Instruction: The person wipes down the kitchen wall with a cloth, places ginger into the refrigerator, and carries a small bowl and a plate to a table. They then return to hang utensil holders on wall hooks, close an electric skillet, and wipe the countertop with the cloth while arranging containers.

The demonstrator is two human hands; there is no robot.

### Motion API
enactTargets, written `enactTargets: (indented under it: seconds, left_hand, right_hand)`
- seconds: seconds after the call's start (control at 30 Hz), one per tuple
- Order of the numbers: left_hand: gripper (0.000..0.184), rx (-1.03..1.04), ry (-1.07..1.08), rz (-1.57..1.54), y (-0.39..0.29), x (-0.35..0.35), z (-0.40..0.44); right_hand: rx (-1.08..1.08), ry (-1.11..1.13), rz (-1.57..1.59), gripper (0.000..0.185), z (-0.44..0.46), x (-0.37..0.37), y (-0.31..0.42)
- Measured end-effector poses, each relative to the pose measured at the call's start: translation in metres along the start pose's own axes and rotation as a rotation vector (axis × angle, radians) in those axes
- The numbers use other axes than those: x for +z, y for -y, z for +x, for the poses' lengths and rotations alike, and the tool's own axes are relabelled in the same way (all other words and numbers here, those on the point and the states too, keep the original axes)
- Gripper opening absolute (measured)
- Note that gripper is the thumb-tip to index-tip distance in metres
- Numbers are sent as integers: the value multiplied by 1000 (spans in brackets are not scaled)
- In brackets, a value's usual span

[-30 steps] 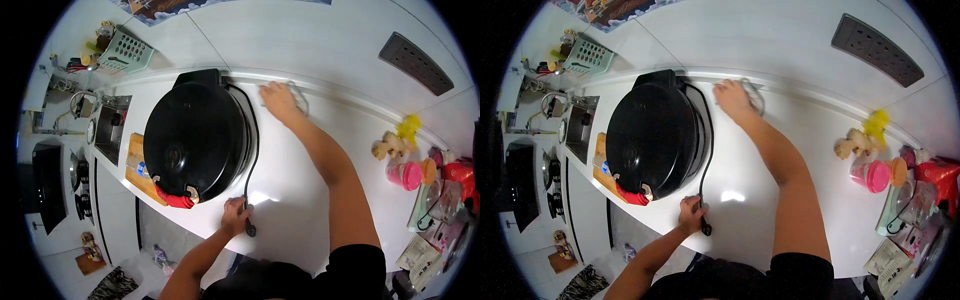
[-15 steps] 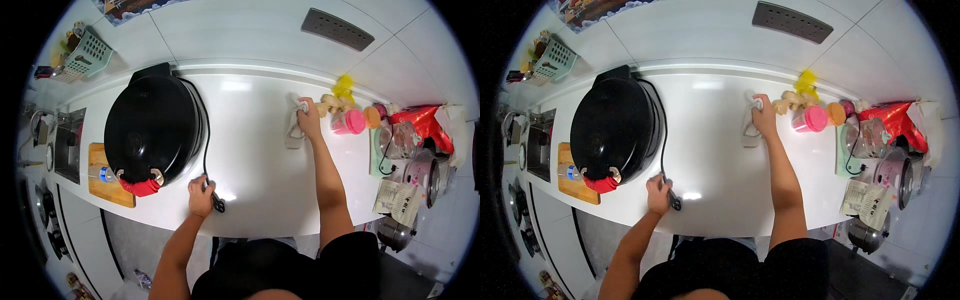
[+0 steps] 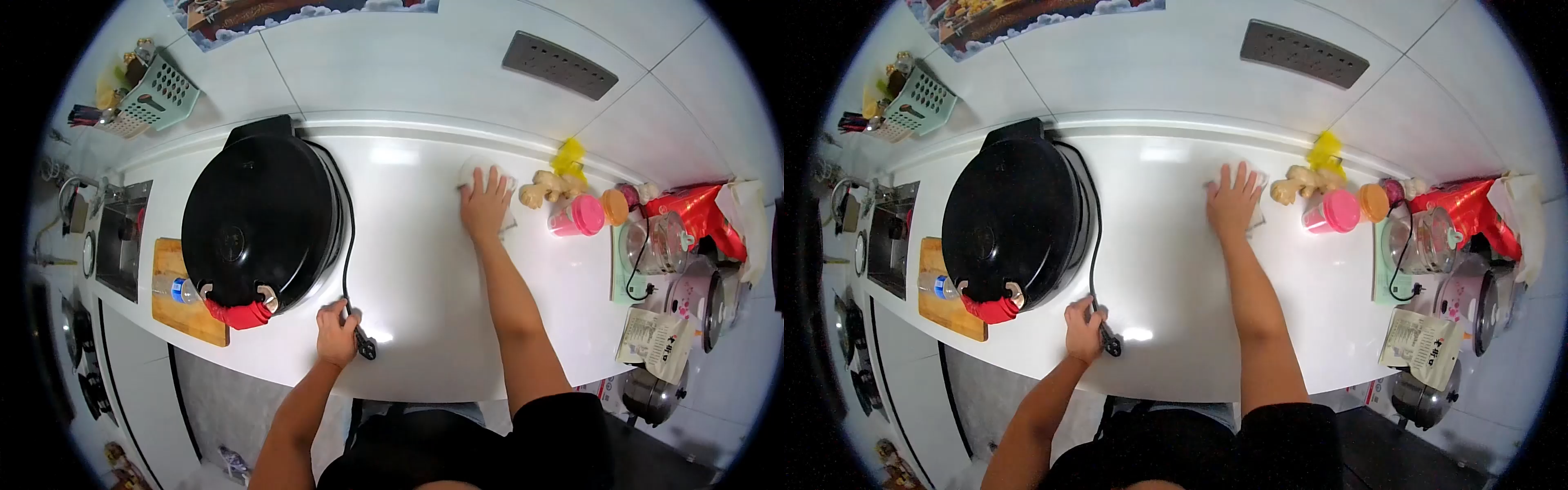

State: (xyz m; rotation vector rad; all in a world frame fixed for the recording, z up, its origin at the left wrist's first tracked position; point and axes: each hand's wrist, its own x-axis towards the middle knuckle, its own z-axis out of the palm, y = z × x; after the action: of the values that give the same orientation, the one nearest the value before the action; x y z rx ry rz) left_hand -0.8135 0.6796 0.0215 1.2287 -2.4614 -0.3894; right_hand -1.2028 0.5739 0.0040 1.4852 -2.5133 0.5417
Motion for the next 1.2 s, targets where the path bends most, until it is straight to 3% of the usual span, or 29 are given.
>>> enactTargets:
  seconds: [0.07, 0.13, 0.23, 0.3, 0.4, 0.43, 0.5, 0.57, 0.63, 0.7, 0.73, 0.8, 0.83, 0.9, 1.0, 1.07, 1.1, 1.13, 1.2]
  left_hand:
    - [15, 10, 2, 1, 1, 1, -2]
    - [20, 14, -12, 5, 2, 2, -1]
    - [21, 7, -23, 3, 1, 3, 0]
    - [18, -12, -15, 2, -1, 4, -5]
    - [17, 34, -33, 58, 4, 7, -4]
    - [16, -83, -6, -16, -4, 9, -5]
    - [16, -297, 16, -146, -11, 6, -1]
    - [15, -14, -63, 27, 0, 9, -4]
    - [18, 21, -68, -5, 3, 11, -6]
    - [20, 44, -51, 35, 1, 5, -4]
    - [22, 35, -35, 15, 2, 5, -5]
    - [25, 33, -15, 2, 4, 5, -6]
    - [26, 48, -24, 0, 6, 6, -6]
    - [25, 23, -5, -6, -1, -1, -4]
    - [24, 35, -16, 4, -1, -1, -6]
    - [24, 40, 0, 12, 2, -1, -6]
    - [25, 32, -2, 6, 2, -1, -5]
    - [25, 34, -6, 1, 1, -3, -6]
    - [25, 40, -14, -14, -2, -7, -6]
  right_hand:
    - [130, 5, 89, 52, 25, 19, 2]
    - [286, -22, 165, 49, 48, 29, 14]
    - [192, -101, -60, 47, 54, 53, 68]
    - [165, -32, -65, 50, 50, 57, 94]
    - [-256, 174, 106, 48, 20, 41, 124]
    - [-416, 238, 121, 46, 3, 41, 129]
    - [-610, 38, 331, 40, -19, 31, 123]
    - [-688, 36, 339, 38, -5, 23, 89]
    - [-498, -84, 344, 39, -6, 13, 54]
    - [-451, -86, 309, 35, -33, -10, 41]
    - [-515, 1, 278, 36, -55, -18, 39]
    - [-598, 125, 567, 38, -117, -43, 41]
    - [-695, 344, 611, 35, -144, -55, 40]
    - [-973, 453, 700, 31, -183, -62, 25]
    - [-755, 656, 590, 28, -146, -67, 7]
    - [-791, 132, 662, 32, -69, -53, -4]
    - [-419, 122, 876, 40, -26, -73, 16]
    - [-679, -210, 593, 44, 26, -129, 31]
    - [-722, -545, 535, 51, 111, -197, 60]
